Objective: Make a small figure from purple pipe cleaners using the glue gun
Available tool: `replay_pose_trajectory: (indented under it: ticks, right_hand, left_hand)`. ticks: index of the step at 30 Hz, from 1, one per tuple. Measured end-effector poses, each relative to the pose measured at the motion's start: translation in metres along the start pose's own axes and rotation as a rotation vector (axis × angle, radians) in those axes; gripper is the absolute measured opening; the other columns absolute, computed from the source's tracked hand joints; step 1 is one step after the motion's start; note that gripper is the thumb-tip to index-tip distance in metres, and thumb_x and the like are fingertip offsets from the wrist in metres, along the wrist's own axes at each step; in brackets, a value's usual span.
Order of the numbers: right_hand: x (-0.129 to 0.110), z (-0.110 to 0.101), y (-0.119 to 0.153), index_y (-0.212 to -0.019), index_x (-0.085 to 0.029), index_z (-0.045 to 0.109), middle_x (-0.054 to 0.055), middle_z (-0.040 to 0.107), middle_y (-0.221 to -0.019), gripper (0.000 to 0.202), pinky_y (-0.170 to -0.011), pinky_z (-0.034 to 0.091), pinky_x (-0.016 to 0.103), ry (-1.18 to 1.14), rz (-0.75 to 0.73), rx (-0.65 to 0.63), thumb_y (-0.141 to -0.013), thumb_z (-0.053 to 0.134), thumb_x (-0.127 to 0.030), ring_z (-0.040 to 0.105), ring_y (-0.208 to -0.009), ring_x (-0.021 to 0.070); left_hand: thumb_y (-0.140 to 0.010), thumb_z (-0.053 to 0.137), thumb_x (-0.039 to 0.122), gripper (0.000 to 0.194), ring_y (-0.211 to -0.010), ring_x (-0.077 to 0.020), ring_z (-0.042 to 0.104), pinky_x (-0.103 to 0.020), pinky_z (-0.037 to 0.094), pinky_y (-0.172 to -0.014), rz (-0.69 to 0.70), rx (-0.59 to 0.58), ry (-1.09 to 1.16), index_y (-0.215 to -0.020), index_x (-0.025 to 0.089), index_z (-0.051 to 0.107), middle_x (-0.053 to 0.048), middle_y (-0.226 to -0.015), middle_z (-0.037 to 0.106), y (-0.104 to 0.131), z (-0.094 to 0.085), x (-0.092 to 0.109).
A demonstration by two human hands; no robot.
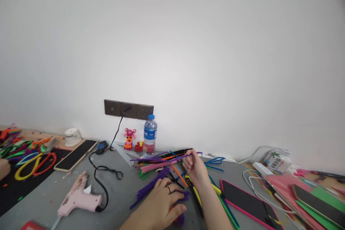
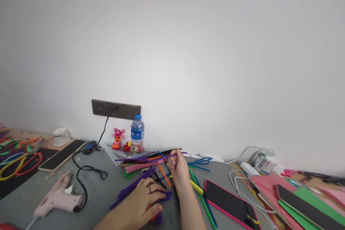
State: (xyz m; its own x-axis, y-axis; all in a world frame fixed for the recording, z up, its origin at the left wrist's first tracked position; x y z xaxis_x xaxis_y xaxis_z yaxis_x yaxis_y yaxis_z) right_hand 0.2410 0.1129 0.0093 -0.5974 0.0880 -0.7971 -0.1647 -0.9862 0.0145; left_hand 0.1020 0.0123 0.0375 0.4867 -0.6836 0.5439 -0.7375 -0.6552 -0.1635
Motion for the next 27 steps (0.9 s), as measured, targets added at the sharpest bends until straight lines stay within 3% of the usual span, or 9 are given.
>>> replay_pose_trajectory:
  ticks: [8, 12, 17, 21, 24, 27]
  right_hand:
    - [0.002, 0.001, 0.001, -0.066, -0.019, 0.057, -0.011, 0.034, -0.039, 0.033, -0.04, 0.024, 0.021, 0.052, 0.003, -0.023, -0.072, 0.071, -0.048, 0.028, -0.034, 0.0064]
    - [0.005, 0.002, 0.001, -0.065, -0.019, 0.056, -0.011, 0.034, -0.04, 0.031, -0.04, 0.022, 0.022, 0.073, 0.004, -0.031, -0.071, 0.071, -0.046, 0.028, -0.035, 0.0069]
    - [0.015, 0.01, 0.001, -0.063, -0.02, 0.054, -0.013, 0.031, -0.038, 0.034, -0.041, 0.021, 0.022, 0.071, -0.006, -0.055, -0.068, 0.076, -0.045, 0.025, -0.036, 0.0069]
    - [0.026, 0.02, 0.003, -0.069, -0.021, 0.058, -0.011, 0.037, -0.037, 0.036, -0.043, 0.025, 0.023, 0.071, 0.032, -0.119, -0.069, 0.072, -0.054, 0.032, -0.036, 0.0089]
    - [0.031, 0.027, 0.004, -0.08, -0.019, 0.063, -0.003, 0.057, -0.051, 0.04, -0.05, 0.037, 0.027, 0.073, 0.083, -0.168, -0.07, 0.071, -0.057, 0.05, -0.046, 0.0141]
    - [0.032, 0.031, 0.004, -0.073, -0.021, 0.06, -0.005, 0.054, -0.053, 0.034, -0.056, 0.041, 0.028, 0.038, 0.073, -0.172, -0.069, 0.075, -0.05, 0.051, -0.051, 0.0134]
  left_hand:
    - [-0.094, 0.048, 0.037, 0.027, -0.106, -0.0246, 0.051, -0.04, 0.034, -0.096, 0.002, 0.063, 0.052, -0.107, 0.025, 0.068, -0.005, -0.11, 0.068, -0.002, 0.003, -0.004]
    - [-0.085, 0.062, 0.024, 0.009, -0.097, -0.0212, 0.057, -0.032, 0.04, -0.088, -0.023, 0.173, 0.122, -0.088, 0.02, 0.07, -0.004, -0.097, 0.069, -0.006, 0.003, -0.021]
    - [-0.072, 0.065, 0.009, 0.009, -0.073, -0.0163, 0.058, -0.024, 0.041, -0.065, -0.162, 0.316, 0.202, -0.07, 0.017, 0.063, -0.001, -0.076, 0.064, -0.007, -0.016, -0.056]
    - [-0.072, 0.063, 0.013, 0.011, -0.06, -0.0134, 0.054, -0.022, 0.04, -0.058, -0.24, 0.444, 0.367, -0.081, 0.018, 0.061, 0.003, -0.067, 0.06, -0.001, -0.035, -0.077]
    - [-0.074, 0.058, 0.015, 0.013, -0.062, -0.0145, 0.056, -0.023, 0.041, -0.058, -0.25, 0.554, 0.442, -0.086, 0.017, 0.063, 0.001, -0.07, 0.062, 0.004, -0.047, -0.087]
    - [-0.077, 0.056, 0.018, 0.011, -0.068, -0.0167, 0.058, -0.024, 0.043, -0.062, -0.24, 0.605, 0.479, -0.083, 0.016, 0.066, -0.003, -0.076, 0.064, 0.006, -0.052, -0.092]
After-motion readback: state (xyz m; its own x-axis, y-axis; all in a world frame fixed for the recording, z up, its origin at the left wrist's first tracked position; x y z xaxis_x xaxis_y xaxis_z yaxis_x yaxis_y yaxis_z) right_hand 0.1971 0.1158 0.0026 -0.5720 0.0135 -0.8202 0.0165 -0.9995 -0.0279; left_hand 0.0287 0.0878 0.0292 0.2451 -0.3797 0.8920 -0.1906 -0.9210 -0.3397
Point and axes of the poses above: each hand's wrist, its own y-axis away from the middle knuckle, its own z-axis out of the palm, x = y × z, the point moved 8 cm from there along -y, towards the middle knuckle
